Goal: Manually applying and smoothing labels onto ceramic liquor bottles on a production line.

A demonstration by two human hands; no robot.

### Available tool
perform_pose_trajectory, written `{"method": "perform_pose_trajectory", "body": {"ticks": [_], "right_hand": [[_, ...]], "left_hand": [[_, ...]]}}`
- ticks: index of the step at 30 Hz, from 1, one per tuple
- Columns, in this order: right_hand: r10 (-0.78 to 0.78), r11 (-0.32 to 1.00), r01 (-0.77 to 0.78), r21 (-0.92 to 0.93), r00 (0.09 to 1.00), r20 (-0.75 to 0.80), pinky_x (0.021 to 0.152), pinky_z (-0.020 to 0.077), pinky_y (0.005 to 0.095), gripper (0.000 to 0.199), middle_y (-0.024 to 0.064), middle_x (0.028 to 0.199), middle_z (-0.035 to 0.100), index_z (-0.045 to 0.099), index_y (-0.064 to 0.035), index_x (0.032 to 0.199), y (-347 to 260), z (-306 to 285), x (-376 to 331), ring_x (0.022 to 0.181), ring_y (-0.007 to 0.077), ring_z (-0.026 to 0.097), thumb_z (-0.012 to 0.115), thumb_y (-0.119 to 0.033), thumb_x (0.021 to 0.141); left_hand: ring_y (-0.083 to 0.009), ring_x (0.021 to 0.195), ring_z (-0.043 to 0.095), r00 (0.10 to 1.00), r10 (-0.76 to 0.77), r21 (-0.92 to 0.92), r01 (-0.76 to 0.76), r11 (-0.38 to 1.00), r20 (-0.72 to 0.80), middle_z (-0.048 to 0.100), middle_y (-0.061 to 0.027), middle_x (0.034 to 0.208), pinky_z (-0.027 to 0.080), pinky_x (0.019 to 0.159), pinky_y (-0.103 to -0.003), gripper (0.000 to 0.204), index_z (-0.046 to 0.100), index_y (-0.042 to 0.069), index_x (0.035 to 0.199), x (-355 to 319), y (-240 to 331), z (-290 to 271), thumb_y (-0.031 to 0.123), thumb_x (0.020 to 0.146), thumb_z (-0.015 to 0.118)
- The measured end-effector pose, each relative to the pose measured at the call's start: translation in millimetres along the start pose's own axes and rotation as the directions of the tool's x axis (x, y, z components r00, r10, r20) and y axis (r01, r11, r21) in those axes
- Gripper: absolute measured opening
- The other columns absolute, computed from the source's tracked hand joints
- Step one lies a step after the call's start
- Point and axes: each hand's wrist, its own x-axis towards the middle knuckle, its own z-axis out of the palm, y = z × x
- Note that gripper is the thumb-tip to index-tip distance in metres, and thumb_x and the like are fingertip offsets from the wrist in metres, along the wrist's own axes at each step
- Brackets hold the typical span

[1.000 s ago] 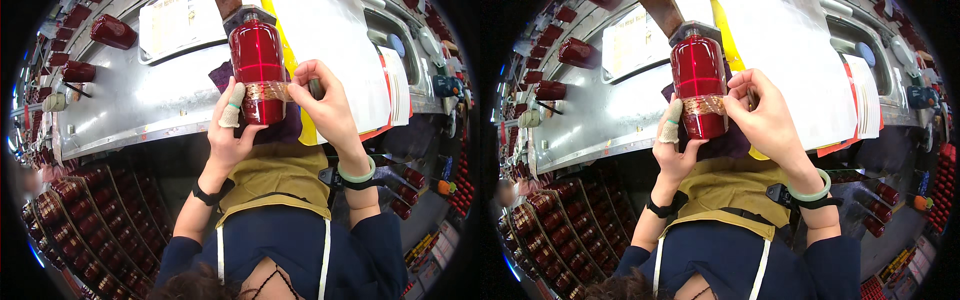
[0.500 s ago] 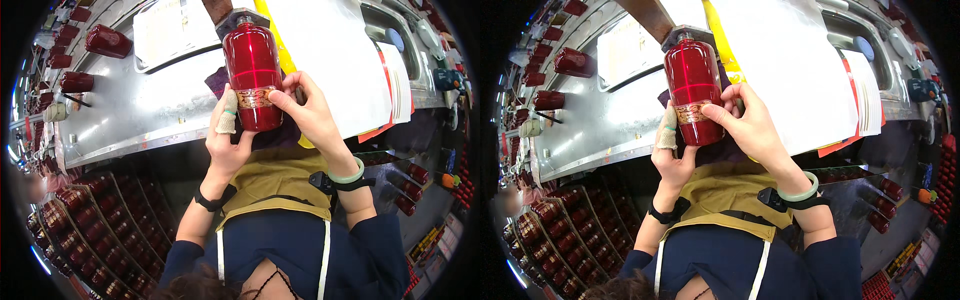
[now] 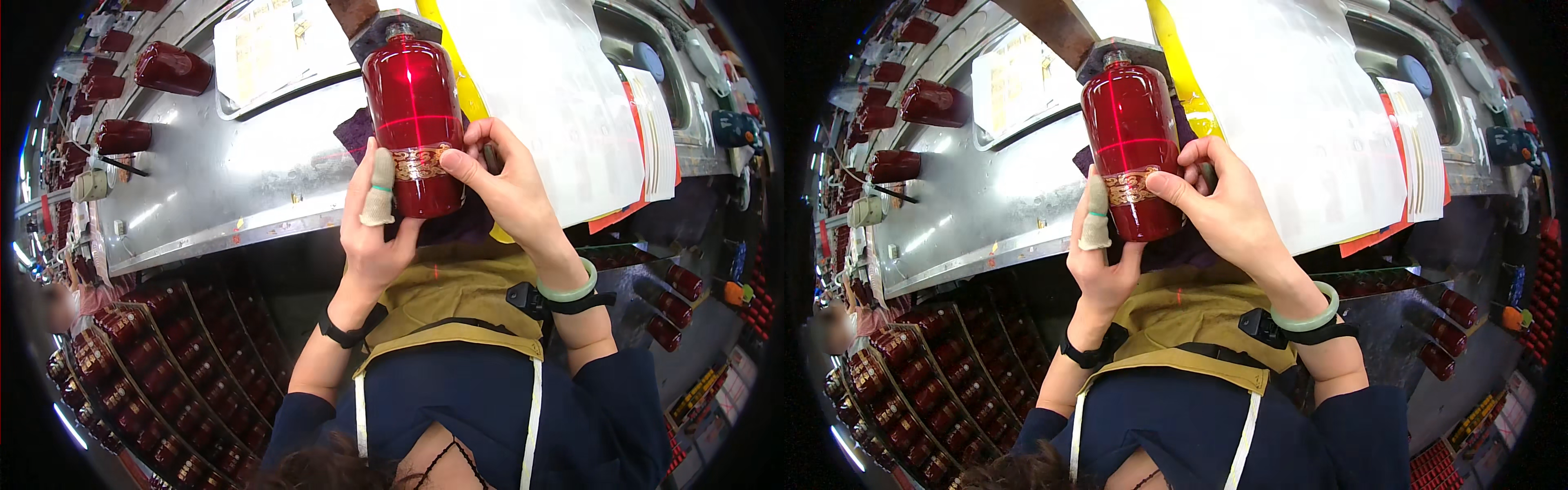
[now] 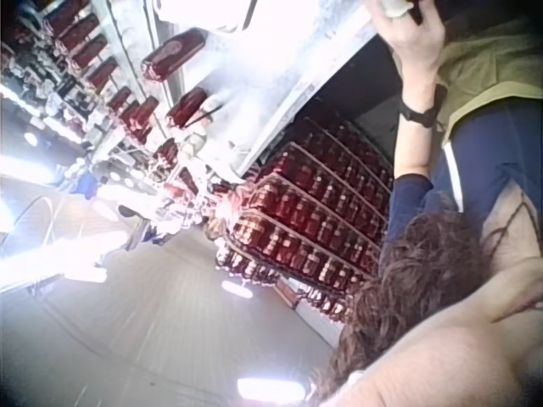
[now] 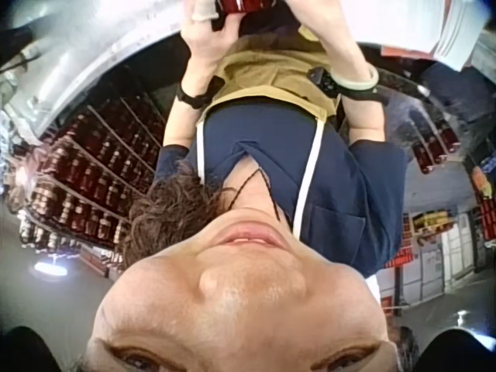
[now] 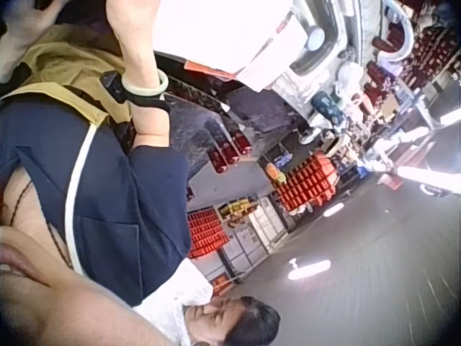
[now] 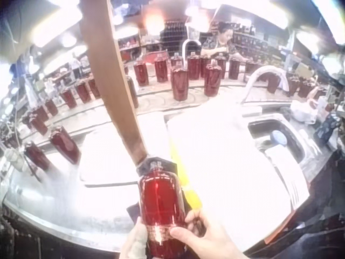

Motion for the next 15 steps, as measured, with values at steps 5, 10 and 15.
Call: {"method": "perform_pose_trajectory", "body": {"ticks": [5,10,15], "right_hand": [[0.077,0.967,-0.096,0.235,0.993,0.088,0.088,0.0446,0.0236,0.026,0.0,0.101,0.058,0.058,-0.0016,0.116,-12.6,-11.9,-5.9,0.095,0.0072,0.053,0.066,-0.022,0.103],[-0.011,0.987,0.019,0.158,0.998,-0.056,0.094,0.0468,0.0261,0.028,0.0054,0.112,0.062,0.057,0.002,0.127,-10.3,-29.6,-0.3,0.102,0.0097,0.057,0.06,-0.014,0.104],[-0.301,0.953,0.292,-0.077,0.941,-0.153,0.08,0.0505,0.0228,0.022,0.004,0.107,0.064,0.063,0.0032,0.12,-36.5,0.6,-11.2,0.091,0.0082,0.058,0.064,-0.002,0.099]], "left_hand": [[-0.0447,0.136,0.051,0.995,0.053,0.193,-0.069,0.979,0.086,0.042,-0.0291,0.154,0.046,0.11,-0.047,0.09,0.057,0.003,0.145,14.5,27.4,-5.2,0.019,0.065,0.096],[-0.045,0.128,0.051,0.992,0.01,0.435,-0.063,0.898,0.123,0.041,-0.0287,0.148,0.045,0.106,-0.05,0.084,0.063,0.015,0.141,25.1,47.6,5.1,0.026,0.064,0.097],[-0.0421,0.128,0.051,0.999,-0.044,0.257,0.039,0.966,0.015,0.046,-0.0229,0.143,0.045,0.106,-0.048,0.089,0.06,0.015,0.144,19.4,34.8,5.3,0.014,0.063,0.096]]}}
